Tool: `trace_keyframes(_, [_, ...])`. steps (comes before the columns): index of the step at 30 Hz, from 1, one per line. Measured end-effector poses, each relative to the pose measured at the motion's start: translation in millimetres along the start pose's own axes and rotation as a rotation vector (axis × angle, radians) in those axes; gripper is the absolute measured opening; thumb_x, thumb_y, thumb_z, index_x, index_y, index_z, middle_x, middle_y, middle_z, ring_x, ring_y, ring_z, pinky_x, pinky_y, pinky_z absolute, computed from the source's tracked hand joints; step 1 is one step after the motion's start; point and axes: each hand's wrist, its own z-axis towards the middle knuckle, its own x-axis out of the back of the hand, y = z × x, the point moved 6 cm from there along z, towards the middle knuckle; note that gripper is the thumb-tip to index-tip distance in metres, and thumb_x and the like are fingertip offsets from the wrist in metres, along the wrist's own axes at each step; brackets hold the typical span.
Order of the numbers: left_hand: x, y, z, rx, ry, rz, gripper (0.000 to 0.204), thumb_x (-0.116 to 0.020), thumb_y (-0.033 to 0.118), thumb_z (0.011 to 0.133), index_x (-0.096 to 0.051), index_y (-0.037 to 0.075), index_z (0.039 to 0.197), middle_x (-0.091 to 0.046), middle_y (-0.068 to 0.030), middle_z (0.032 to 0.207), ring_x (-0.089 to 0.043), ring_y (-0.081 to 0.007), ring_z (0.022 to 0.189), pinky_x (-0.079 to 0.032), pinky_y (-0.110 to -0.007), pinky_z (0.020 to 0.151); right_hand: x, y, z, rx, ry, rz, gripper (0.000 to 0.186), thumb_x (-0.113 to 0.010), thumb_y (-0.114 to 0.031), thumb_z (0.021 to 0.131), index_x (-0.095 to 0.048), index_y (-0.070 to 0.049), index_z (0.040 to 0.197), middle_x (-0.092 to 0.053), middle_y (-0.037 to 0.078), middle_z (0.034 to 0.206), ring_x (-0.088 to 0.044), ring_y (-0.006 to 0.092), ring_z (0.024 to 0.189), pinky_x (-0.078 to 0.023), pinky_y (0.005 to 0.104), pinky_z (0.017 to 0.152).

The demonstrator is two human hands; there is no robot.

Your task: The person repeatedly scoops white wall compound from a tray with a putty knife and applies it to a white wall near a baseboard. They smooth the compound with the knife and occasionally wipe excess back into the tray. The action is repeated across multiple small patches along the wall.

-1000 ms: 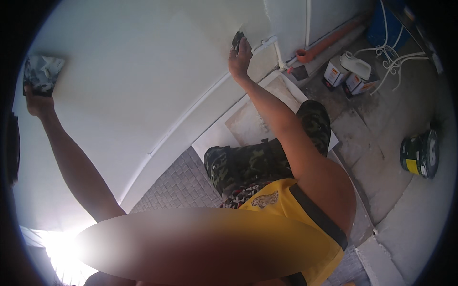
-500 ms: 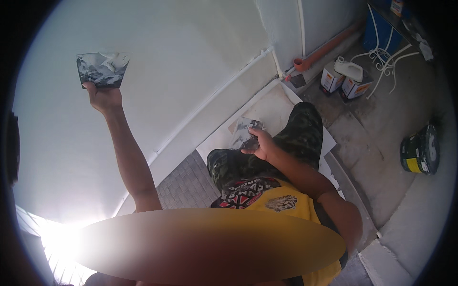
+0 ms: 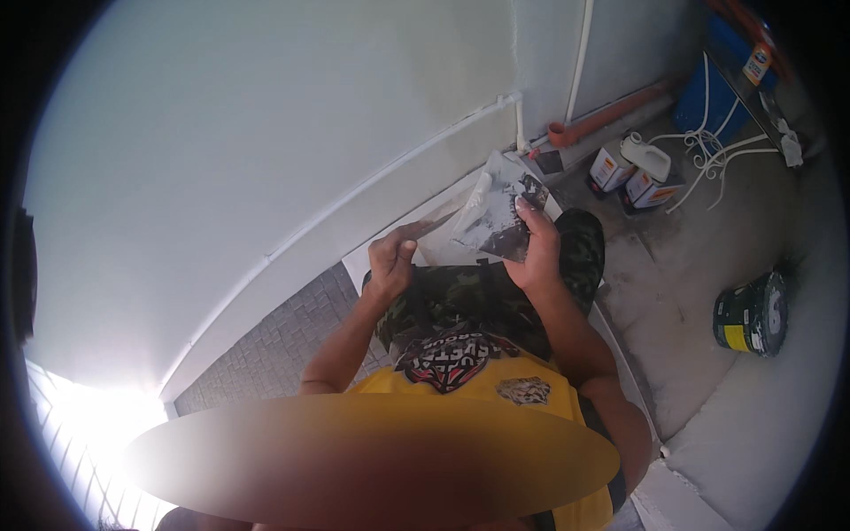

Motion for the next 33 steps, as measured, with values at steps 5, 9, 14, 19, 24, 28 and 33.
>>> trace_keyframes(5, [-22.0,-56.3,3.0,0.909,0.250,-1.333,0.032,-0.045,0.019,0.107,-0.057,-0.004,0.125,-0.068,-0.0154,0.112,-0.069,-0.0306,0.094,-0.057,-0.042,0.087,-75.3,4.3,-30.7,0.615,-0.830,-1.183,0.047,-0.053,-0.009,0.102,-0.046,-0.002,0.147,-0.052,0.019,0.138,-0.048,0.0373,0.132,-0.037,0.0406,0.112])
trace_keyframes(9, [9.0,-48.9,20.0,0.959,-0.054,-1.435,0.034,-0.048,0.019,0.105,-0.055,-0.006,0.127,-0.067,-0.0179,0.118,-0.070,-0.0292,0.103,-0.059,-0.042,0.090,-79.2,26.0,-23.0,0.677,-0.863,-1.777,0.069,-0.060,0.008,0.081,-0.053,-0.014,0.145,-0.041,0.023,0.146,-0.044,0.0458,0.132,-0.036,0.0487,0.113])
trace_keyframes(14, [165.9,-4.7,113.3,0.439,0.110,-1.212,0.035,-0.048,0.019,0.106,-0.057,-0.006,0.129,-0.069,-0.0153,0.115,-0.071,-0.0237,0.100,-0.060,-0.038,0.087,-10.9,-4.0,92.3,0.456,-0.354,-1.573,0.048,-0.056,-0.004,0.094,-0.053,-0.004,0.142,-0.059,0.024,0.123,-0.056,0.0374,0.121,-0.044,0.0413,0.106])
trace_keyframes(19, [346.3,70.9,233.7,-0.063,0.686,-0.683,0.037,-0.046,0.023,0.108,-0.059,-0.005,0.129,-0.067,-0.0118,0.123,-0.066,-0.0262,0.112,-0.053,-0.042,0.099,45.9,-53.0,252.0,0.757,0.281,-1.267,0.046,-0.052,-0.015,0.099,-0.051,0.007,0.139,-0.062,0.032,0.127,-0.060,0.0421,0.120,-0.046,0.0446,0.103])
trace_keyframes(24, [399.9,78.2,266.8,-0.178,0.830,-0.525,0.031,-0.056,0.019,0.104,-0.064,-0.005,0.122,-0.069,-0.0091,0.113,-0.068,-0.0253,0.101,-0.054,-0.041,0.093,28.3,-86.1,354.6,1.004,0.440,-1.193,0.048,-0.049,-0.008,0.094,-0.049,0.008,0.140,-0.059,0.034,0.127,-0.057,0.0444,0.123,-0.044,0.0475,0.105])
trace_keyframes(28, [413.1,74.0,271.6,-0.280,0.752,-0.430,0.032,-0.055,0.020,0.104,-0.065,-0.004,0.122,-0.069,-0.0103,0.114,-0.068,-0.0260,0.102,-0.054,-0.041,0.092,6.2,-80.5,391.6,0.959,0.507,-1.388,0.061,-0.050,-0.001,0.086,-0.039,0.011,0.145,-0.051,0.034,0.133,-0.051,0.0489,0.124,-0.041,0.0502,0.107])
trace_keyframes(33, [425.2,74.1,269.2,-0.272,0.848,-0.378,0.031,-0.058,0.018,0.102,-0.064,-0.006,0.120,-0.068,-0.0110,0.114,-0.067,-0.0255,0.103,-0.055,-0.040,0.090,-38.1,0.8,360.0,0.997,0.472,-1.462,0.068,-0.053,0.004,0.082,-0.033,0.016,0.146,-0.040,0.034,0.135,-0.045,0.0464,0.121,-0.040,0.0514,0.106])
